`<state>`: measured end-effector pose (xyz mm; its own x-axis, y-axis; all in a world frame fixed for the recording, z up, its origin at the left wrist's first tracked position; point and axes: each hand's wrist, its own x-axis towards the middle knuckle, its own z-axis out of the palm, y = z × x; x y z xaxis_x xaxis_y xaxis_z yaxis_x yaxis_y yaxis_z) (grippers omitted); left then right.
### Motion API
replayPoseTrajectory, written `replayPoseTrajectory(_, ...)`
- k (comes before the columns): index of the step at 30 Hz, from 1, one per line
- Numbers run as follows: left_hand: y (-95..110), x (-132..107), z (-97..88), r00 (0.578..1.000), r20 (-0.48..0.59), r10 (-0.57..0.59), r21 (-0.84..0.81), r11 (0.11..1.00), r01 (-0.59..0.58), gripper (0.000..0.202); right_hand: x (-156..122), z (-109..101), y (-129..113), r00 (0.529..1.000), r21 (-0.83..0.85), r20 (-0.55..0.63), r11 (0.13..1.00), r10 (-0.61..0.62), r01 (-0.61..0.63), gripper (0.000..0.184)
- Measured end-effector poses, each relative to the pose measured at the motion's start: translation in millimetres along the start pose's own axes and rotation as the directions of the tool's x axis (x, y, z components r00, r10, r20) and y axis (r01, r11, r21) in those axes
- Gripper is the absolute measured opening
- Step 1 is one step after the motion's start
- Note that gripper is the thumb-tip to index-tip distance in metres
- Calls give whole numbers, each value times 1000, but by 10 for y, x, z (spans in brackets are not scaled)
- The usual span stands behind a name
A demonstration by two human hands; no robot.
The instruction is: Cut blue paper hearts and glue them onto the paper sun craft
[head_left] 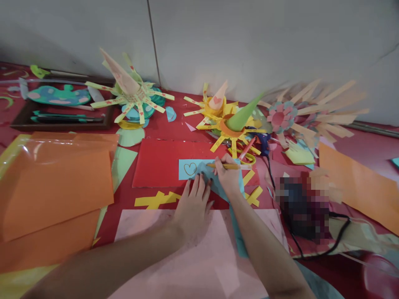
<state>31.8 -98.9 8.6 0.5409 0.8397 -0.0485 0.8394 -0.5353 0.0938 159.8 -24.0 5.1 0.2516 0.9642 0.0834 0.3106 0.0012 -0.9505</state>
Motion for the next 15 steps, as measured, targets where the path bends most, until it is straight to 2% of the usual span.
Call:
replayPoseTrajectory(5, 7, 1, -12, 1000, 4, -6, -22, 1000, 6, 51, -3, 16, 20, 1000, 29, 3, 1000, -11, 11, 37)
replayPoseTrajectory(15, 1, 13, -19, 1000, 24, -9, -15, 1000, 9, 52, -18, -9, -15, 995, -40, 74, 997, -69, 72, 35)
